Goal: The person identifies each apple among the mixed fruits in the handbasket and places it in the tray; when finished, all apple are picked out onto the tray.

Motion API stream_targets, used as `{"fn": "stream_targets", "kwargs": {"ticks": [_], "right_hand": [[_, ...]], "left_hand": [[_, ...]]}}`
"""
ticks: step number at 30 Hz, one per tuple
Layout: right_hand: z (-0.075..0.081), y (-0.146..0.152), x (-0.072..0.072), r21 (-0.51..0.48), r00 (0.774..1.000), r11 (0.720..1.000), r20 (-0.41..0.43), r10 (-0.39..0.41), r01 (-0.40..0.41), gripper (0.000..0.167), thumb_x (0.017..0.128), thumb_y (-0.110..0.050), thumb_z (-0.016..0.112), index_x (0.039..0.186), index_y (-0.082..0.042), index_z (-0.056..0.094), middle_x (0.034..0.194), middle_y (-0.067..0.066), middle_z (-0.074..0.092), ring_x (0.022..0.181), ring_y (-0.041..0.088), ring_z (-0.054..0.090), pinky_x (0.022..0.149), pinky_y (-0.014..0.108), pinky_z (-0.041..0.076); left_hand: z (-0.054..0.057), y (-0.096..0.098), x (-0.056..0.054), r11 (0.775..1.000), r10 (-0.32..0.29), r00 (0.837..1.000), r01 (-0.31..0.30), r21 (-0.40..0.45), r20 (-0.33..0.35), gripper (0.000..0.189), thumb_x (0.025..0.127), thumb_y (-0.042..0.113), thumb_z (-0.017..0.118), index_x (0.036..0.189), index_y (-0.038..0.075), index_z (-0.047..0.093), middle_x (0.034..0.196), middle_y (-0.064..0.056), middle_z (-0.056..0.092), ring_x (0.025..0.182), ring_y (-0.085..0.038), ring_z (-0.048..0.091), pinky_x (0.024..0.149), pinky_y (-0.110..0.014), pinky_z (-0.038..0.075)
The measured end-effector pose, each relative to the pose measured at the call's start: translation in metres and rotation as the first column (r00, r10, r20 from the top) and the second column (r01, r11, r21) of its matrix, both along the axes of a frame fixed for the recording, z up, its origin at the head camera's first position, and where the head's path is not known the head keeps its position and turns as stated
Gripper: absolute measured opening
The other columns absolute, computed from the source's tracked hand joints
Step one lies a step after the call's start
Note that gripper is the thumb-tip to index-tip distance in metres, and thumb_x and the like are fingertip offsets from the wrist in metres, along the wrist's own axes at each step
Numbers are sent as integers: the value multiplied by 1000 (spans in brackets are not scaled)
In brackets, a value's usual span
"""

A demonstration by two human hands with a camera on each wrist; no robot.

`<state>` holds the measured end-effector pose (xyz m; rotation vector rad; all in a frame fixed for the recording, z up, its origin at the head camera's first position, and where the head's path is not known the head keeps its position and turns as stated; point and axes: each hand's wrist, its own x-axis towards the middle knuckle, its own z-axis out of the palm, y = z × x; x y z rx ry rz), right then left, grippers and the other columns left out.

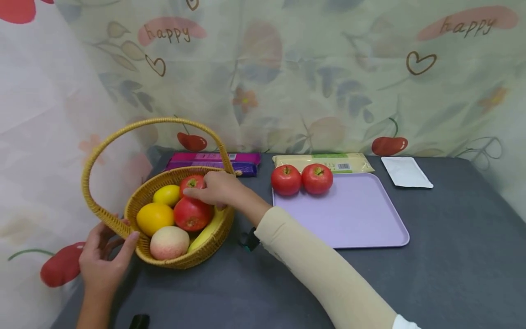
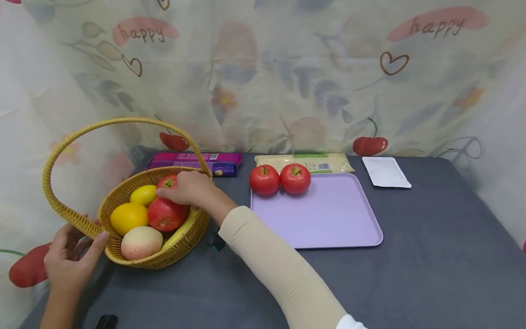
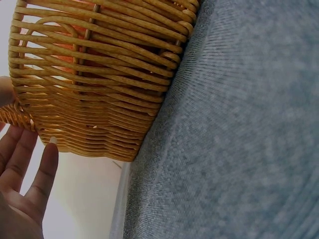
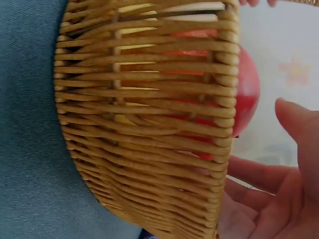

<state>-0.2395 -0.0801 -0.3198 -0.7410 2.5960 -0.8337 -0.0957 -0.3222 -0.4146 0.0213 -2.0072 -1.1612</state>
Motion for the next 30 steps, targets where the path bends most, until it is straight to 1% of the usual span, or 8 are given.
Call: {"fn": "stream_targets", "kwargs": {"ticks": [2, 5, 8, 11, 16, 21, 25, 30], "right_hand": [[1, -4, -2, 8, 996, 1000, 86, -5, 4, 60, 93, -65, 56, 79, -7, 61, 66, 6, 60, 51, 23, 63, 49, 30, 52], [0, -9, -4, 3, 983, 999, 176, -42, 43, 64, 89, -69, 58, 99, -6, 63, 89, 8, 66, 55, 24, 67, 52, 32, 57], [-2, -16, -4, -11, 961, 996, 265, -79, 85, 73, 84, -71, 63, 118, -7, 59, 104, 8, 62, 60, 26, 69, 53, 35, 58], [-3, -21, -1, 0, 945, 994, 311, -104, 109, 79, 80, -71, 67, 125, -8, 54, 108, 9, 58, 64, 27, 70, 53, 36, 59], [-6, -23, 1, 67, 968, 994, 230, -103, 90, 73, 79, -73, 67, 113, -10, 57, 99, 8, 58, 55, 24, 68, 50, 32, 57], [-12, -18, 1, 33, 988, 999, 157, -12, 7, 63, 82, -71, 64, 103, -13, 59, 90, 5, 63, 54, 20, 66, 51, 29, 56], [-14, -13, 2, 18, 996, 999, 86, 40, -42, 60, 84, -71, 63, 102, -13, 62, 86, 0, 64, 64, 16, 65, 59, 25, 54], [-16, -9, 3, 37, 997, 996, -4, 82, -82, 64, 84, -73, 59, 107, -13, 63, 90, -4, 63, 81, 14, 60, 71, 24, 49]], "left_hand": [[0, 0, 1, 1000, -5, 1000, 5, 2, -11, 57, 75, -16, 77, 129, -8, 59, 113, -4, 67, 95, -8, 64, 80, -11, 50], [2, 0, 2, 1000, -6, 1000, 6, 2, -2, 57, 76, -15, 78, 129, -7, 59, 114, -5, 68, 94, -9, 64, 80, -11, 51], [3, 1, 2, 1000, -7, 1000, 7, 3, 7, 57, 77, -14, 78, 130, -6, 59, 114, -5, 67, 95, -10, 63, 80, -11, 50], [3, 1, 1, 1000, 0, 1000, 0, 4, 9, 57, 77, -14, 78, 130, -6, 59, 115, -5, 67, 95, -10, 63, 80, -11, 50], [1, 0, 0, 1000, 0, 1000, 0, -1, 9, 57, 77, -13, 78, 130, -6, 59, 115, -4, 67, 96, -9, 63, 80, -10, 50], [1, 0, 0, 1000, -4, 1000, 4, -7, -6, 56, 76, -14, 78, 129, -6, 60, 114, -4, 67, 95, -8, 64, 80, -10, 50], [1, 0, 0, 1000, -1, 1000, 1, -7, -7, 56, 76, -13, 78, 129, -6, 60, 114, -4, 67, 95, -8, 64, 80, -10, 50], [1, 0, 1, 1000, 4, 1000, -4, -2, -2, 57, 76, -14, 78, 129, -6, 60, 114, -3, 67, 95, -8, 63, 80, -10, 50]]}}
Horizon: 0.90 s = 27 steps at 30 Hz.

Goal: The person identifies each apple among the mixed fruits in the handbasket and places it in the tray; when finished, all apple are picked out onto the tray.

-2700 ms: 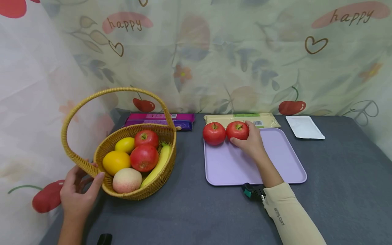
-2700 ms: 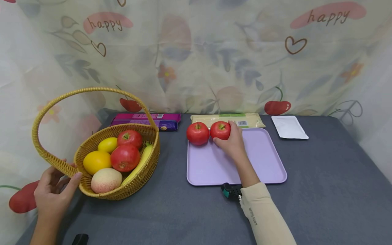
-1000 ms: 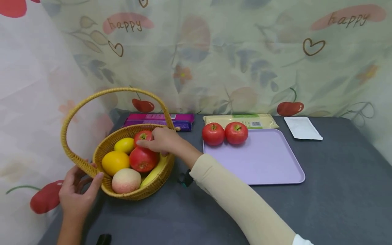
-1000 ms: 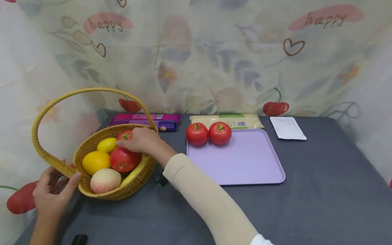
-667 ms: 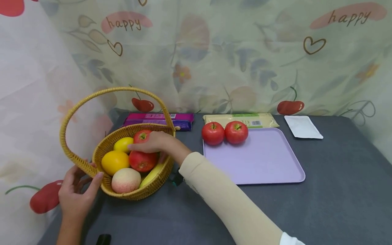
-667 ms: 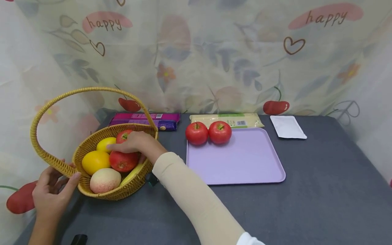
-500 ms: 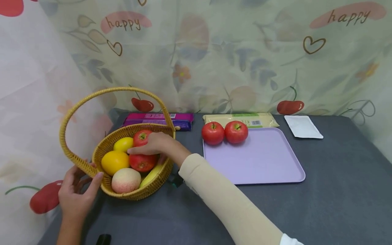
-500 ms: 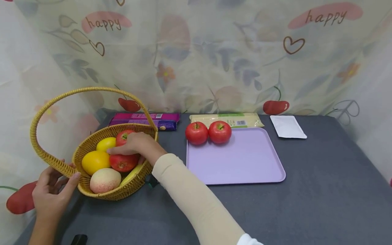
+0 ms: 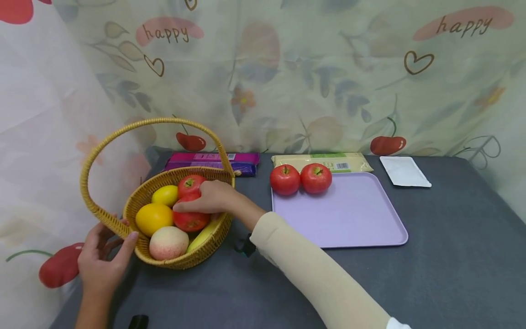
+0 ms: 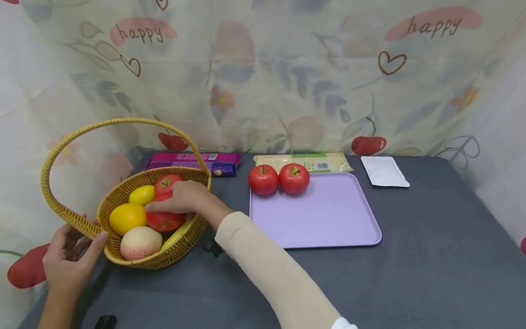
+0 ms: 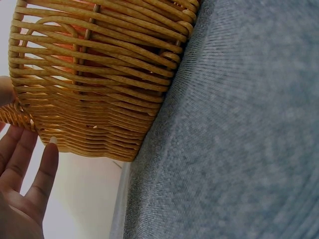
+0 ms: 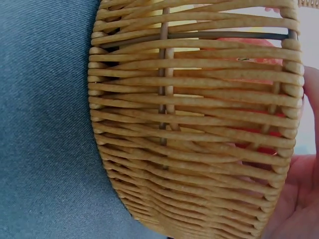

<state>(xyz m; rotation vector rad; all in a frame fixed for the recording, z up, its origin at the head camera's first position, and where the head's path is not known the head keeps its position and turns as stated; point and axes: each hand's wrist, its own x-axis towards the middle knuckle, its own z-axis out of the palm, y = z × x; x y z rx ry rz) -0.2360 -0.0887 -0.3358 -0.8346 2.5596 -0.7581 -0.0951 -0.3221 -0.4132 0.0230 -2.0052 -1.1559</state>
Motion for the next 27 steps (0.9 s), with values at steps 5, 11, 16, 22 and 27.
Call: {"fn": "stream_targets", "kwargs": {"ticks": [5, 11, 16, 22, 27], "right_hand": [[-4, 5, -2, -27, 999, 999, -16, 37, -38, 68, 84, -71, 62, 118, -13, 64, 100, -4, 64, 88, 13, 59, 75, 24, 49], [-8, 13, -2, -53, 993, 992, -43, 112, -114, 72, 83, -67, 67, 136, -20, 55, 117, -5, 62, 98, 11, 56, 82, 24, 49], [-9, 17, 0, -85, 986, 985, -74, 147, -153, 67, 82, -60, 73, 132, -21, 52, 116, -3, 61, 98, 12, 56, 82, 23, 49], [-10, 18, 2, -112, 973, 972, -125, 194, -208, 67, 80, -50, 79, 131, -19, 51, 117, -4, 59, 101, 10, 55, 84, 22, 49], [-13, 18, 4, -84, 955, 966, -196, 223, -243, 68, 81, -45, 80, 135, -17, 51, 124, -3, 56, 108, 10, 53, 89, 25, 49]], "left_hand": [[0, 1, 1, 1000, 7, 1000, -7, 2, 7, 57, 76, -13, 78, 130, -5, 60, 114, -2, 67, 95, -8, 63, 79, -10, 50], [0, 2, 0, 1000, 17, 1000, -17, -2, 10, 57, 77, -12, 79, 130, -5, 60, 115, -2, 67, 97, -8, 63, 80, -9, 49], [-1, 1, 0, 1000, 15, 1000, -15, -7, 2, 57, 77, -13, 78, 130, -5, 60, 115, -4, 67, 98, -8, 63, 80, -9, 49], [-1, 0, 0, 1000, 11, 1000, -11, -4, 10, 57, 77, -13, 78, 131, -5, 60, 116, -6, 66, 99, -8, 63, 81, -10, 49], [1, 2, 1, 1000, 21, 999, -21, -10, 28, 56, 78, -10, 78, 131, -4, 60, 117, -4, 67, 100, -7, 63, 81, -9, 49]]}}
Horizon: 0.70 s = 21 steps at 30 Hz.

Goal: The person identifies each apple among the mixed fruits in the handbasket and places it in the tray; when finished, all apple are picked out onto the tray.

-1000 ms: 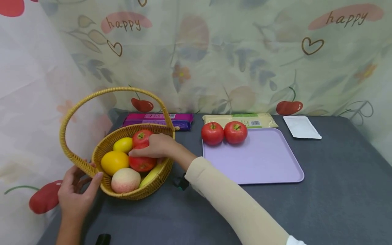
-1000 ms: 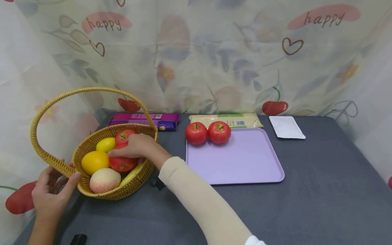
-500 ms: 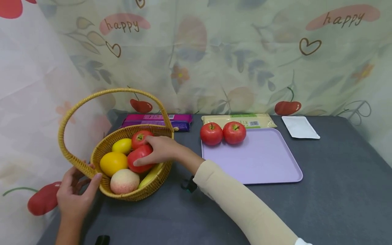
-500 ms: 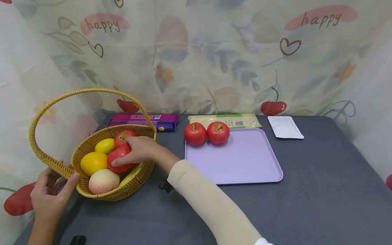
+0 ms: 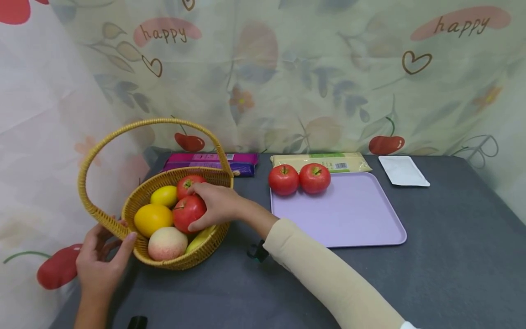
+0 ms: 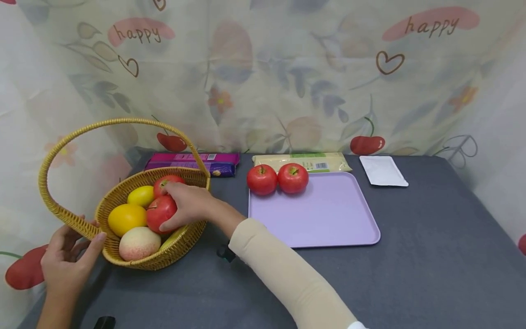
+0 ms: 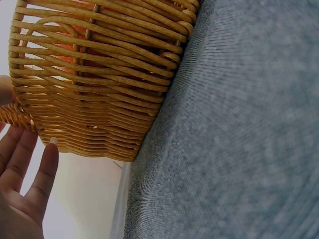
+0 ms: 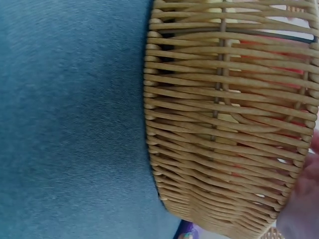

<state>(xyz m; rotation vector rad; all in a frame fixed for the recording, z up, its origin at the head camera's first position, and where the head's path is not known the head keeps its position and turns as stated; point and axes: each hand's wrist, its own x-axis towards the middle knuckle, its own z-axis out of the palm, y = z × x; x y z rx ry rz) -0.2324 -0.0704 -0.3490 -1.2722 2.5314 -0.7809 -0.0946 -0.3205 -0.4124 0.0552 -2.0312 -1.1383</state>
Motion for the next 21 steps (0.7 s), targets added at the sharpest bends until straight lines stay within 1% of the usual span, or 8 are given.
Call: {"fn": "stream_targets", "kwargs": {"ticks": [4, 7, 12, 15, 19, 21], "right_hand": [[-5, 0, 3, -8, 998, 1000, -67, -1, 0, 71, 81, -44, 80, 139, -17, 50, 131, -3, 55, 111, 11, 53, 93, 29, 49], [-8, 2, 6, -28, 995, 1000, -95, -3, 1, 73, 81, -43, 81, 142, -17, 49, 136, -2, 54, 114, 11, 52, 94, 31, 50], [-11, 6, 10, -85, 996, 996, -81, 30, -37, 75, 80, -40, 82, 143, -16, 48, 137, 0, 52, 117, 12, 51, 95, 26, 49], [-11, 10, 11, -127, 997, 991, -72, 40, -49, 75, 79, -37, 84, 142, -15, 49, 136, 0, 52, 117, 11, 51, 95, 23, 48], [-11, 13, 12, -182, 997, 982, -73, 41, -54, 75, 79, -35, 85, 141, -13, 49, 135, 2, 53, 117, 12, 51, 95, 23, 48], [-12, 14, 13, -211, 997, 976, -70, 38, -52, 75, 79, -34, 85, 141, -13, 49, 135, 2, 53, 116, 12, 52, 95, 22, 48]], "left_hand": [[0, 0, 0, 1000, -3, 1000, 3, -3, -12, 56, 77, -11, 79, 130, -6, 60, 115, -3, 67, 97, -7, 63, 80, -10, 50], [-1, 0, 0, 1000, -11, 1000, 12, 1, -24, 56, 76, -12, 79, 129, -7, 60, 114, -3, 67, 96, -8, 63, 79, -10, 50], [-3, 0, 1, 1000, 6, 1000, -6, 9, -10, 57, 76, -12, 79, 130, -5, 61, 115, -7, 67, 96, -7, 63, 78, -10, 50], [-3, 1, 2, 1000, 22, 1000, -22, 4, 14, 57, 78, -9, 79, 131, -2, 61, 117, -9, 67, 98, -7, 63, 79, -10, 50], [0, 2, 1, 1000, 14, 1000, -14, 0, 14, 56, 79, -9, 78, 132, -2, 60, 116, -12, 66, 99, -8, 63, 80, -10, 50], [1, 2, 0, 1000, 14, 1000, -14, 2, 13, 56, 79, -9, 78, 131, -3, 60, 116, -12, 66, 99, -9, 63, 80, -10, 50]]}}
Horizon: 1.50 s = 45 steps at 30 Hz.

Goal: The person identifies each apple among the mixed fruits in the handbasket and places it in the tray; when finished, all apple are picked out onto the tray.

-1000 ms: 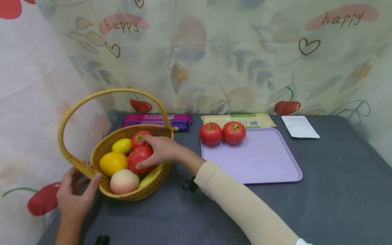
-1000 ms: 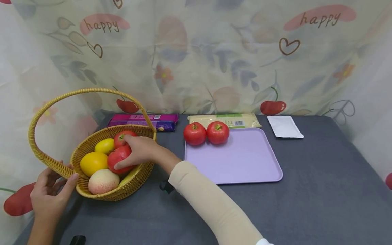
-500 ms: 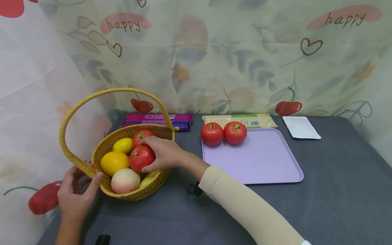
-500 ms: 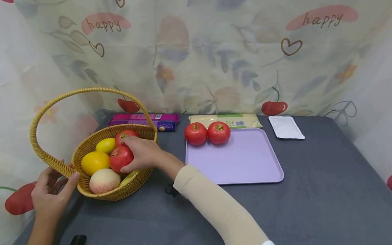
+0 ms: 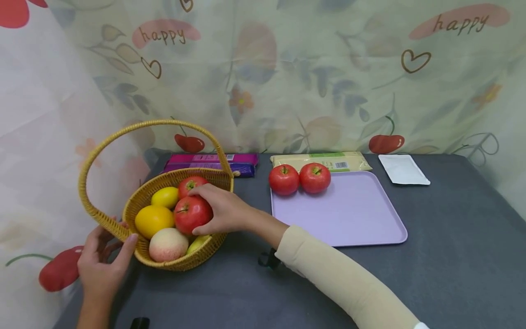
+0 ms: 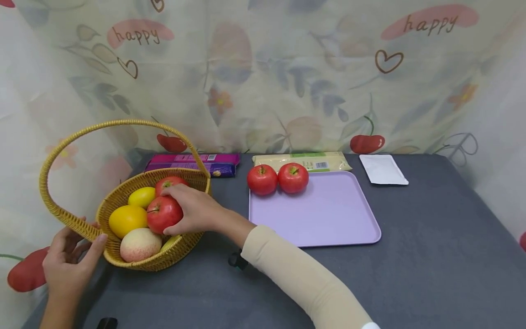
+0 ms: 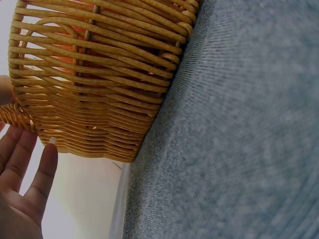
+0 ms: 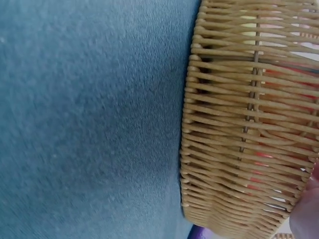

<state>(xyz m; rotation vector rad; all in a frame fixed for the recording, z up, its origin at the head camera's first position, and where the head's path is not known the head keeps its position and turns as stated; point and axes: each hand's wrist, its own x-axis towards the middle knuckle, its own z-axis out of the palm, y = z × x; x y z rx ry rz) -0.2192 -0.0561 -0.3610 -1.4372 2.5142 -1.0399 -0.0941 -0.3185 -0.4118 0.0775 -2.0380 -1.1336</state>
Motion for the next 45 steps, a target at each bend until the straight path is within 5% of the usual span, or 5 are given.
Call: {"fn": "stream_targets", "kwargs": {"ticks": [12, 22, 45], "right_hand": [[1, 10, 21, -215, 989, 972, 131, -67, 95, 76, 77, -31, 87, 140, -11, 50, 136, 5, 53, 118, 14, 52, 90, 21, 50], [2, 22, 34, -312, 971, 942, 233, -49, 123, 72, 78, -23, 86, 139, -13, 50, 134, 3, 53, 112, 11, 54, 87, 20, 52], [8, 70, 56, -370, 945, 896, 298, -138, 247, 70, 77, -23, 87, 137, -14, 53, 131, -3, 55, 113, 14, 58, 91, 31, 54]], "left_hand": [[-2, -1, -2, 1000, -26, 999, 27, 5, -46, 56, 76, -14, 78, 129, -7, 60, 114, -5, 67, 97, -8, 63, 79, -10, 50], [-1, 0, 0, 1000, 7, 1000, -7, 4, 6, 56, 79, -8, 78, 132, 0, 61, 117, -5, 67, 97, -7, 63, 79, -10, 50], [-1, -1, 0, 1000, 5, 1000, -5, -4, 12, 56, 80, -9, 78, 132, -2, 60, 117, 0, 66, 98, -8, 63, 80, -10, 50]]}}
